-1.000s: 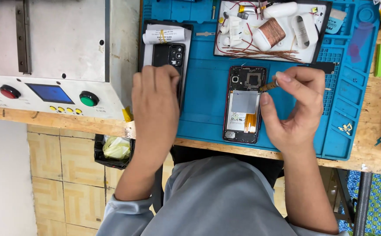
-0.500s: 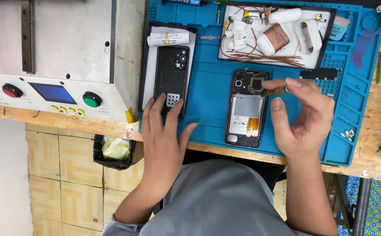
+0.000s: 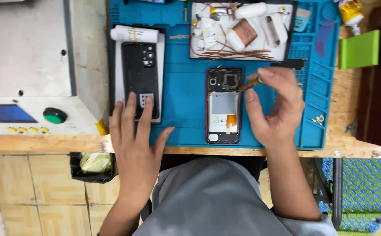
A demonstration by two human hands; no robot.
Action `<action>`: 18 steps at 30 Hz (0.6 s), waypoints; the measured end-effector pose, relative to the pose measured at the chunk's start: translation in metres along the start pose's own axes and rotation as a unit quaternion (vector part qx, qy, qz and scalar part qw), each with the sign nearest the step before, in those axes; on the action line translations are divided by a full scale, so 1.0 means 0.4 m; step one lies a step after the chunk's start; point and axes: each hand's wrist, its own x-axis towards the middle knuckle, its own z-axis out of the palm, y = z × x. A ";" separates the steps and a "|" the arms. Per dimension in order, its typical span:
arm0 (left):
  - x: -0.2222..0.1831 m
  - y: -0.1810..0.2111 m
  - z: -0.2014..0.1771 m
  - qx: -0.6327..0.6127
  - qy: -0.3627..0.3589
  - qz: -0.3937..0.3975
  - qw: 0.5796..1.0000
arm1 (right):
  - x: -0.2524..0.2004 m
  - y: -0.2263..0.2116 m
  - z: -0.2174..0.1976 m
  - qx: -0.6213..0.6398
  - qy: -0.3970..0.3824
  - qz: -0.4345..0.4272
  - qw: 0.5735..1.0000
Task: Disassembling and repairing a smartphone using a screwdriver and prying tools
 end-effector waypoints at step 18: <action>0.186 0.236 0.071 -0.501 0.007 0.002 0.866 | 0.010 -0.011 -0.005 -0.075 0.023 -0.021 0.997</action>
